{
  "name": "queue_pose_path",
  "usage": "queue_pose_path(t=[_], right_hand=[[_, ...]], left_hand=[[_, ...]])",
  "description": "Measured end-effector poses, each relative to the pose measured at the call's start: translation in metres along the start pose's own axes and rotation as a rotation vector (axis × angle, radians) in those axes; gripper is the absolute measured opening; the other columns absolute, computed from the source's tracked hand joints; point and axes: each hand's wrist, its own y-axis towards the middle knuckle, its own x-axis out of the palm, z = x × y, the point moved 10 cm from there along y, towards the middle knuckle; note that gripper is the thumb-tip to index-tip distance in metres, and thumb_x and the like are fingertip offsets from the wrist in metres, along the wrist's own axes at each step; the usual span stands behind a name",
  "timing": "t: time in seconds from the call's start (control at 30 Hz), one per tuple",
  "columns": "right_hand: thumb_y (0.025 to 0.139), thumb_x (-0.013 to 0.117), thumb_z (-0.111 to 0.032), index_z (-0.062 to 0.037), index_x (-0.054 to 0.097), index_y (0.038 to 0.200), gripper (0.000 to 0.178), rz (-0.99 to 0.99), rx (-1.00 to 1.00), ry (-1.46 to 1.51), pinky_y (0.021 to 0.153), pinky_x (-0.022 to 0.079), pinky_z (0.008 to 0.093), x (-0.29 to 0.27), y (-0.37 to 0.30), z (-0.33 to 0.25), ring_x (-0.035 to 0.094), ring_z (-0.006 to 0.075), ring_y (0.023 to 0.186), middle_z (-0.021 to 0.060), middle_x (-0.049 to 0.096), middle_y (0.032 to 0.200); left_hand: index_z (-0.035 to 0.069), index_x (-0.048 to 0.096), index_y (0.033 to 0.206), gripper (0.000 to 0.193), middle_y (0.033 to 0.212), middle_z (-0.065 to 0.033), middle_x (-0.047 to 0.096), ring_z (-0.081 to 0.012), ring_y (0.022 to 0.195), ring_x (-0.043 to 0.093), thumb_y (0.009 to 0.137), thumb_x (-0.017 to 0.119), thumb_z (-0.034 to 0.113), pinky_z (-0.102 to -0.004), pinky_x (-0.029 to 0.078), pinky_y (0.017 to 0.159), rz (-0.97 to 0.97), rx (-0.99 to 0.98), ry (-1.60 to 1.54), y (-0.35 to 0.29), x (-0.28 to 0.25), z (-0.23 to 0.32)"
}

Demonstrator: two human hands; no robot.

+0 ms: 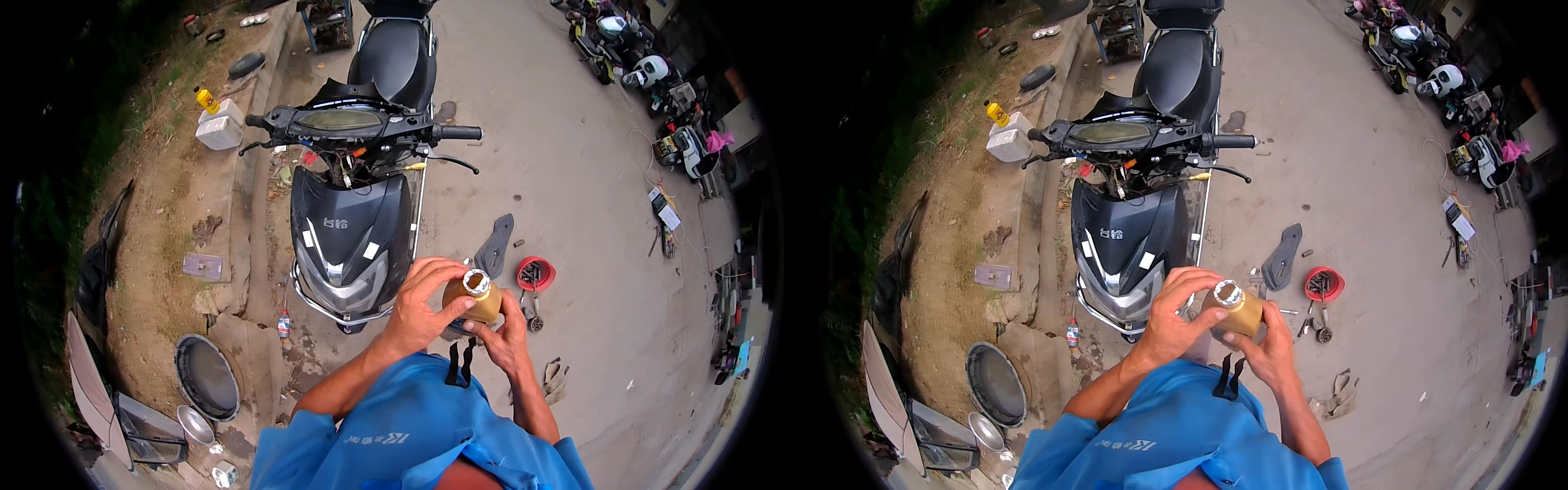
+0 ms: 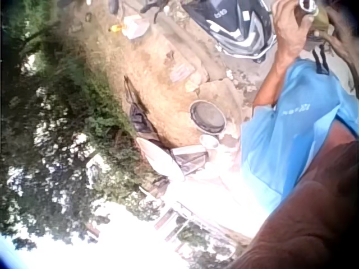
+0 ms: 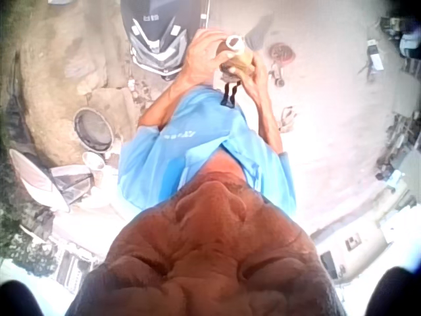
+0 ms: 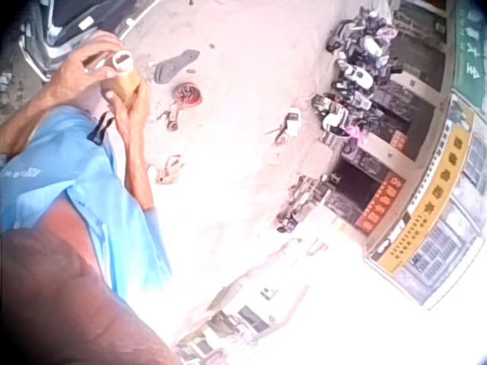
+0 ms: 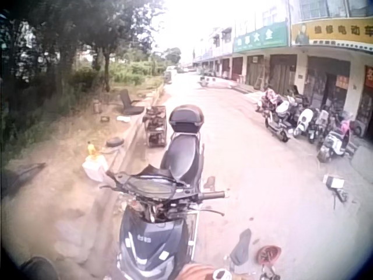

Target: The person opens a bottle of oil, removes the seal, and then kneels to work on the rear brake assembly of a motorcycle by hand.

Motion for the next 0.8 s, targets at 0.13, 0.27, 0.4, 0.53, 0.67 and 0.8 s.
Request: queue_pose_path(t=[0.13,0.27,0.4,0.53,0.67,0.8], right_hand=[[0.074,0.092,-0.026,-0.0009,0.061,0.125,0.065,-0.11,0.036,-0.032,0.09,0.05,0.0365,0.005,0.049,0.009,0.062,0.0223,0.098,0.0085,0.063,0.106],[0.076,0.089,-0.027,-0.001,0.058,0.125,0.063,-0.154,0.008,-0.026,0.088,0.05,0.0401,0.024,0.095,0.011,0.061,0.0302,0.1,0.013,0.061,0.11],[0.078,0.087,-0.03,0.0001,0.058,0.127,0.064,-0.244,0.036,0.008,0.092,0.05,0.0422,0.045,0.13,0.008,0.062,0.0318,0.104,0.0164,0.063,0.114],[0.079,0.088,-0.033,0.0013,0.057,0.13,0.068,-0.289,0.107,0.077,0.095,0.05,0.0427,0.069,0.154,0.015,0.064,0.0333,0.108,0.0185,0.065,0.114],[0.078,0.088,-0.035,0.002,0.056,0.131,0.072,-0.37,0.139,0.039,0.095,0.051,0.0439,0.082,0.173,0.024,0.065,0.035,0.109,0.0203,0.066,0.114],[0.08,0.086,-0.037,0.0024,0.056,0.132,0.072,-0.426,0.159,0.074,0.095,0.051,0.045,0.098,0.188,0.04,0.066,0.0375,0.112,0.0239,0.067,0.118]], left_hand=[[0.0,0.069,0.117,0.038,0.119,-0.0134,0.07,-0.0289,0.118,0.06,0.084,0.083,0.013,-0.0404,0.048,0.103,0.074,-0.065,-0.009,0.031,-0.01,-0.023],[-0.001,0.069,0.118,0.039,0.12,-0.0137,0.069,-0.0286,0.117,0.061,0.086,0.082,0.018,-0.0397,0.048,0.103,0.108,-0.136,0.045,0.061,-0.034,-0.047],[-0.001,0.069,0.117,0.038,0.118,-0.0141,0.07,-0.0304,0.116,0.06,0.087,0.081,0.019,-0.0409,0.049,0.1,0.189,-0.191,0.095,0.077,-0.052,-0.069],[-0.001,0.069,0.122,0.041,0.123,-0.016,0.068,-0.0273,0.117,0.064,0.09,0.08,0.021,-0.0364,0.049,0.103,0.239,-0.271,0.148,0.086,-0.071,-0.09],[-0.002,0.07,0.122,0.04,0.122,-0.0156,0.069,-0.0255,0.116,0.064,0.092,0.079,0.023,-0.0354,0.048,0.103,0.307,-0.385,0.119,0.09,-0.077,-0.108],[-0.003,0.069,0.126,0.044,0.12,-0.0153,0.069,-0.0237,0.115,0.065,0.093,0.078,0.023,-0.0344,0.048,0.102,0.348,-0.468,0.142,0.096,-0.083,-0.128]])
